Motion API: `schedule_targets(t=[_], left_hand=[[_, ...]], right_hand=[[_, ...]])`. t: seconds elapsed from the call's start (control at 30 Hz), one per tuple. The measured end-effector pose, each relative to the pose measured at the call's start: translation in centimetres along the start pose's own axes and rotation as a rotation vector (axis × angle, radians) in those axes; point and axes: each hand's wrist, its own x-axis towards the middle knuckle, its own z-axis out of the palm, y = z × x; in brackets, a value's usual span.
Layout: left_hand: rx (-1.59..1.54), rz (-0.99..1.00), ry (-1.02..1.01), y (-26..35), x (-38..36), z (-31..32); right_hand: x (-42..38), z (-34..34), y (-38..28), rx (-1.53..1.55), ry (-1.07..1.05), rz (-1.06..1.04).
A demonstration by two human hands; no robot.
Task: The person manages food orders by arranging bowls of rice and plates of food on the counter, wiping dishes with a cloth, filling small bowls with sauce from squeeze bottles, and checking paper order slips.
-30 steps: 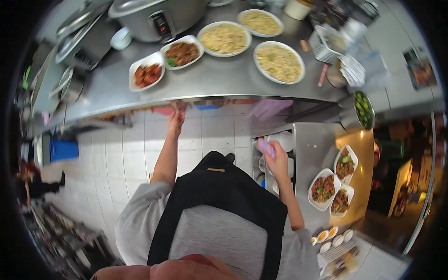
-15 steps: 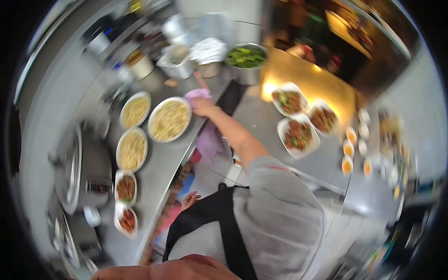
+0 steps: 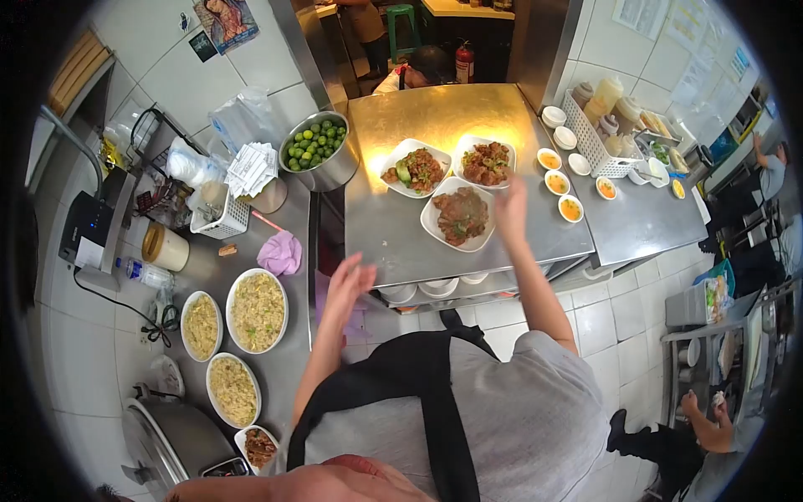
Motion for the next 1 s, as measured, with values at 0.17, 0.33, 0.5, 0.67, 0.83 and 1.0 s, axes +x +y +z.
schedule_targets(t=[0.17, 0.33, 0.5, 0.67, 0.83, 1.0], left_hand=[[-0.347, -0.187, -0.018, -0.7, 14.9, 5.9], [-0.295, -0.105, 0.072, -0.9, 21.1, 8.5], [-0.297, -0.057, 0.281, 0.1, 23.6, 7.7], [-0.080, -0.105, 0.230, 1.5, 17.4, 4.8], [0.701, 0.124, 0.261, -0.3, 8.5, 0.9], [1.178, 0.527, 0.176, -0.3, 6.2, 4.2]], right_hand=[[5.0, -0.3, 9.0, 0.818, -0.407, 0.796], [7.4, 1.9, 8.6, 0.758, -0.446, 0.775], [9.3, 5.7, 9.5, 0.792, -0.595, 0.674], [6.9, -1.2, 4.6, 0.355, -1.181, 0.593], [1.7, -2.9, 4.6, 0.626, -0.968, 0.602], [-0.1, -6.7, 7.0, 0.676, -0.605, 0.779]])
